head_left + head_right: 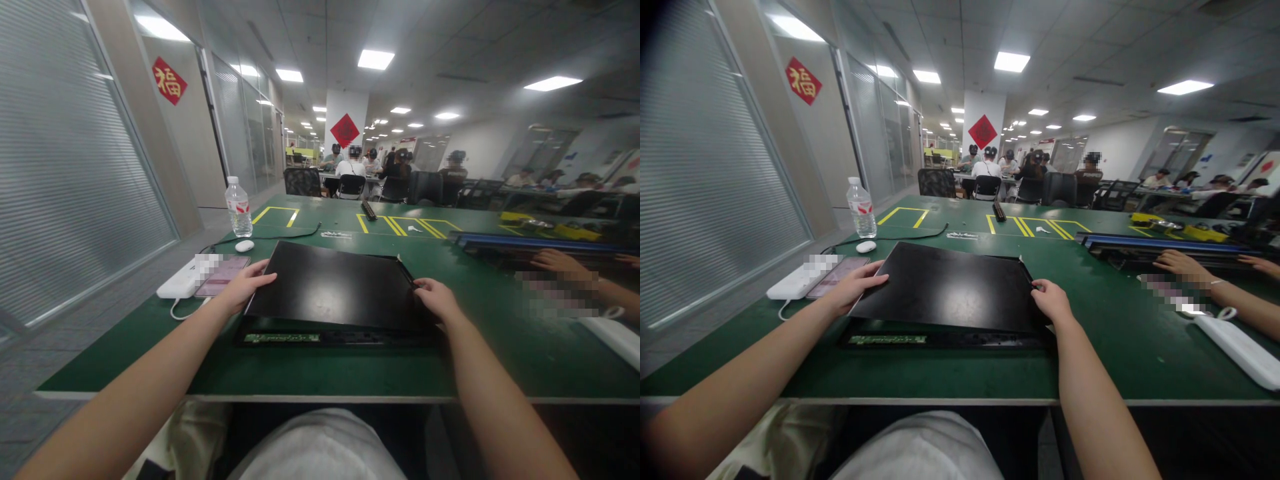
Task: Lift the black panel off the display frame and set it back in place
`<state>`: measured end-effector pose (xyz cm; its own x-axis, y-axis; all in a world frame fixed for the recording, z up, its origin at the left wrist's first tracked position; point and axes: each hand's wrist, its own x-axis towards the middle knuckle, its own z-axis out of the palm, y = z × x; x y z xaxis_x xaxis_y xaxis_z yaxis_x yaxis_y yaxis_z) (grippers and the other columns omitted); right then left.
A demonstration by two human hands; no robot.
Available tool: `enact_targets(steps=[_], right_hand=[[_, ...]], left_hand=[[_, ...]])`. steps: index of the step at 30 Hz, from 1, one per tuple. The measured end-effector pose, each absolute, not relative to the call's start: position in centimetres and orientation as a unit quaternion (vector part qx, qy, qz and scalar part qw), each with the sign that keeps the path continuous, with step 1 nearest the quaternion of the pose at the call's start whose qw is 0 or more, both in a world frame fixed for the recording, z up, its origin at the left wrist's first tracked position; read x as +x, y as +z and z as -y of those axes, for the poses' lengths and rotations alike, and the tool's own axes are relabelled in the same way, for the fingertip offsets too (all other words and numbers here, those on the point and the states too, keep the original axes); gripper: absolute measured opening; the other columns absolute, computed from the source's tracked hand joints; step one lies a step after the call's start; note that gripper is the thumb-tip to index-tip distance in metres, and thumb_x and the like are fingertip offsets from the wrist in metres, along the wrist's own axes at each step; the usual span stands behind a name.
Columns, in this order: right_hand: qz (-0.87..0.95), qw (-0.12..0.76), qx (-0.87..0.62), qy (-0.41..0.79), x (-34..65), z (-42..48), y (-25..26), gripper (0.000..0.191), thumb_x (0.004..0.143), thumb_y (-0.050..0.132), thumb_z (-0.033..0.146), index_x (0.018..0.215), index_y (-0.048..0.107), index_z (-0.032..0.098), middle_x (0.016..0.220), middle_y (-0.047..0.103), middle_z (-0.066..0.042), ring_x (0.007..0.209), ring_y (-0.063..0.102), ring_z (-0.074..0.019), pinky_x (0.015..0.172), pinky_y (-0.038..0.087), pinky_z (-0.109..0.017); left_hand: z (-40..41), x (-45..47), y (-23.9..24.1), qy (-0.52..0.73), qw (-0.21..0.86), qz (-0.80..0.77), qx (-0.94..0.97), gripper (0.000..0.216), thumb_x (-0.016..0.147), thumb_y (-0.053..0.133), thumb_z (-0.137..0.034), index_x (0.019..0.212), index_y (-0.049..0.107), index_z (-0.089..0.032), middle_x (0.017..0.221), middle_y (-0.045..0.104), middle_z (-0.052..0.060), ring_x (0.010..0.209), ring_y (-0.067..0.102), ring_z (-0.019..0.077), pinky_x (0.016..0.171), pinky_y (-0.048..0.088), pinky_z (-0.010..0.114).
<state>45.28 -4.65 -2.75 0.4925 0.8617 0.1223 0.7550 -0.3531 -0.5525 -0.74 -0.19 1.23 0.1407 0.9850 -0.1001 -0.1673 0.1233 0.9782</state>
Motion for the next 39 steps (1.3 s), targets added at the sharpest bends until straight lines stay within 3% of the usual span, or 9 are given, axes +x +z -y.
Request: enact_targets(steps=[6,10,17,23,28,32,35,39], right_hand=[[0.464,0.327,-0.818,0.095,45.2,4.5,-2.7,0.036,0.081,0.060,0.030,0.113,0.073,0.019,0.096,0.073,-0.009,0.087,0.066,-0.0211,0.078,0.048,-0.030],[0.458,0.356,-0.806,0.121,45.1,4.3,-2.8,0.028,0.081,0.059,0.030,0.100,0.076,0.018,0.103,0.074,-0.010,0.098,0.067,-0.0242,0.086,0.048,-0.032],[0.403,0.460,-0.764,0.205,44.9,4.4,-3.1,0.017,0.073,0.065,0.032,0.080,0.075,0.021,0.093,0.076,-0.008,0.091,0.069,-0.0251,0.082,0.051,-0.034],[0.341,0.606,-0.663,0.278,45.1,4.4,-2.3,0.025,0.057,0.075,0.031,0.081,0.074,0.021,0.091,0.076,-0.005,0.100,0.068,-0.0282,0.089,0.051,-0.038],[0.361,0.671,-0.489,0.423,44.6,5.8,-0.4,0.036,0.064,0.074,0.040,0.097,0.073,0.026,0.090,0.076,-0.001,0.095,0.070,-0.0274,0.086,0.055,-0.041],[0.287,0.660,-0.517,0.463,44.8,6.9,0.1,0.024,0.066,0.075,0.037,0.084,0.072,0.022,0.076,0.073,-0.004,0.080,0.070,-0.0274,0.075,0.059,-0.041],[0.238,0.677,-0.562,0.412,45.5,7.1,0.2,0.012,0.066,0.073,0.027,0.074,0.067,0.020,0.066,0.067,-0.004,0.068,0.067,-0.0232,0.066,0.058,-0.037],[0.186,0.724,-0.552,0.370,45.9,6.9,0.4,0.009,0.065,0.070,0.019,0.069,0.063,0.017,0.063,0.063,-0.003,0.060,0.060,-0.0178,0.059,0.054,-0.030]], left_hand=[[0.1,-0.9,1.2,0.483,0.599,-0.379,0.514,0.066,0.063,0.086,-0.026,0.126,0.067,-0.022,0.117,0.075,0.009,0.103,0.072,0.0304,0.087,0.060,0.038],[0.6,-0.5,1.6,0.499,0.591,-0.351,0.528,0.075,0.066,0.084,-0.028,0.137,0.059,-0.024,0.127,0.071,0.009,0.112,0.068,0.0321,0.094,0.058,0.042],[1.4,0.1,2.3,0.520,0.593,-0.342,0.511,0.078,0.066,0.081,-0.024,0.140,0.055,-0.024,0.132,0.068,0.008,0.114,0.067,0.0319,0.094,0.058,0.041],[1.0,-0.2,2.6,0.557,0.561,-0.362,0.494,0.076,0.060,0.082,-0.024,0.133,0.062,-0.023,0.124,0.072,0.007,0.115,0.066,0.0336,0.096,0.055,0.043],[0.1,-1.2,2.4,0.554,0.549,-0.377,0.500,0.069,0.058,0.082,-0.029,0.126,0.068,-0.019,0.114,0.076,0.007,0.114,0.066,0.0345,0.098,0.052,0.042],[-0.2,-1.3,1.9,0.533,0.534,-0.395,0.524,0.062,0.060,0.081,-0.034,0.120,0.072,-0.020,0.112,0.077,0.008,0.108,0.069,0.0353,0.094,0.053,0.043],[-0.1,-1.0,1.4,0.498,0.481,-0.447,0.566,0.051,0.065,0.078,-0.041,0.111,0.076,-0.020,0.108,0.078,0.008,0.109,0.068,0.0348,0.094,0.053,0.043],[-0.1,-0.7,0.8,0.445,0.327,-0.511,0.659,0.046,0.072,0.072,-0.045,0.110,0.074,-0.019,0.109,0.076,0.010,0.108,0.067,0.0335,0.100,0.049,0.046]])
